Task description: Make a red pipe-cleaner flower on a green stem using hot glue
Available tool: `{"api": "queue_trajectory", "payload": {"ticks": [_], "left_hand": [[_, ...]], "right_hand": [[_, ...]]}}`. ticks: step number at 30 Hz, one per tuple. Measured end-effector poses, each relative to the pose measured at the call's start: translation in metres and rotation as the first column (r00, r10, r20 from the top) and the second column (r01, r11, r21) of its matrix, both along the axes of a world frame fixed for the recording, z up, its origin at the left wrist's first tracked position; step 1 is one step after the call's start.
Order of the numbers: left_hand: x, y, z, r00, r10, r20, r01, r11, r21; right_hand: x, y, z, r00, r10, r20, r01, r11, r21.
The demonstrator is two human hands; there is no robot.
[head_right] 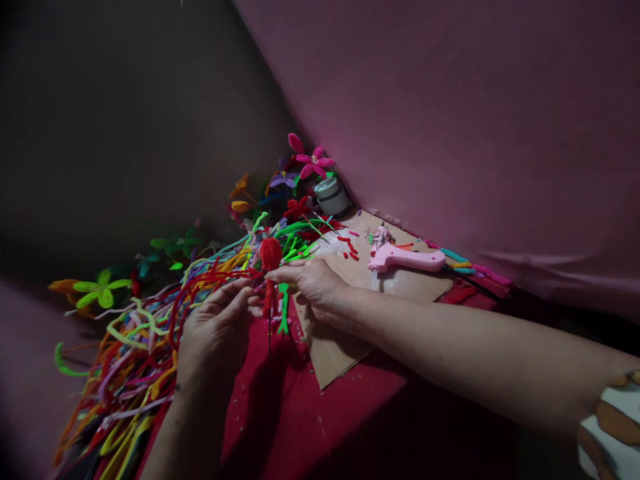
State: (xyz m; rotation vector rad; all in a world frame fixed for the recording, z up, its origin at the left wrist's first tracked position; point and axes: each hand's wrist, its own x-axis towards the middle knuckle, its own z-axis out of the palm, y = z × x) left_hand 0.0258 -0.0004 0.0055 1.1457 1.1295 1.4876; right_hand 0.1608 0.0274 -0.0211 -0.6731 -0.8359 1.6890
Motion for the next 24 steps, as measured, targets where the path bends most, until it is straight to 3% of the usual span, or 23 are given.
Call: {"api": "queue_trajectory", "payload": {"ticks": [8, 15, 19, 24], "left_hand": [[-0.0064, -0.0035, 0.0010, 0.999, -0.043, -0.026, 0.043, 0.999, 0.000], [0.0015, -0.0050, 0.0072, 0.998, 0.061, -0.035, -0.063, 0.995, -0.081], [0.0011, -0.0041, 0.0063, 0.996, 0.063, -0.069, -0.072, 0.989, -0.131], [-0.0015, -0.0029, 0.0038, 0.976, 0.089, -0.199, -0.088, 0.996, 0.015]], "right_hand": [[-0.0002, -0.0034, 0.0036, 1.000, 0.008, 0.000, -0.008, 1.000, -0.004], [0.0002, -0.0024, 0.0020, 1.000, 0.005, 0.013, -0.005, 1.000, 0.005], [0.0011, -0.0024, 0.0021, 1.000, 0.015, 0.020, -0.015, 1.000, -0.001], [0.0009, -0.0033, 0.0015, 1.000, -0.004, 0.026, 0.003, 1.000, 0.003]]}}
